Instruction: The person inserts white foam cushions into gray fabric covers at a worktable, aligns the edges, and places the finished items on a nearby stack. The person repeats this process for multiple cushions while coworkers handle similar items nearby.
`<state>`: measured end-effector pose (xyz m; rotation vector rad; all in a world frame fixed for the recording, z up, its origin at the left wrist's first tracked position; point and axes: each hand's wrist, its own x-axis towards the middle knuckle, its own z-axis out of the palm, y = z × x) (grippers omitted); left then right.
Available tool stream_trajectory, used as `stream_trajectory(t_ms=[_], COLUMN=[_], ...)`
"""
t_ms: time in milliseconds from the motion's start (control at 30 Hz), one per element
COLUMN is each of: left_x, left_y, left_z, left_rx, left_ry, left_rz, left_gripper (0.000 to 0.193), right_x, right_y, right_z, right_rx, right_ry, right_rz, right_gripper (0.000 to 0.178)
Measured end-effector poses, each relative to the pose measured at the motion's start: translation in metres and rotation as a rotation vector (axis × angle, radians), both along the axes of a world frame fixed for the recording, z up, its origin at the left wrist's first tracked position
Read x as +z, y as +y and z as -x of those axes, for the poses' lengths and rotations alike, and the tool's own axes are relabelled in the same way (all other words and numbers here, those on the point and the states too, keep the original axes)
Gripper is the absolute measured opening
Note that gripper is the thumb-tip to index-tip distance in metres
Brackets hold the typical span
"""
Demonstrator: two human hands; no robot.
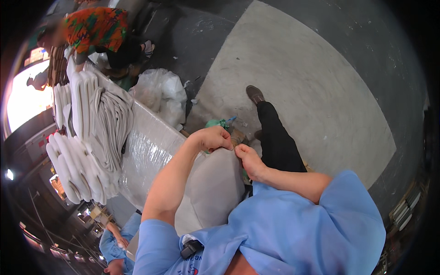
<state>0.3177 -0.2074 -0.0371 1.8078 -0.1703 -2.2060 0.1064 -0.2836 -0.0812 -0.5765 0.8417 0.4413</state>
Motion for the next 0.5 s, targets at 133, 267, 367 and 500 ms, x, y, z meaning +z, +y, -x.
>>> stream_trajectory(t_ms=[133,267,367,500], left_x=[-0.025,-0.042,-0.04,-0.04], left_y=[0.026,0.046,0.051,0.05], left_z=[0.021,0.048,0.059,0.066], left_rx=[0.465,0.809,0.912,0.931], left_ry=[0.02,-0.021,-0.126,-0.275], left_rz=[-0.071,0.013,0.005,-0.049], left_gripper=[0.017,0.016,0.013,0.013], right_x=[-0.007,-0.017,-0.025,-0.031], right_y=[0.01,0.017,0.022,0.021], right_z=[-0.015,-0.03,-0.041,-0.048], right_rx=[-0.074,-0.052,-0.025,-0.006], right_ry=[0.196,0.306,0.336,0.345], right_rz=[-0.077,-0.051,-0.033,-0.049], right_gripper=[0.03,0.033,0.035,0.038])
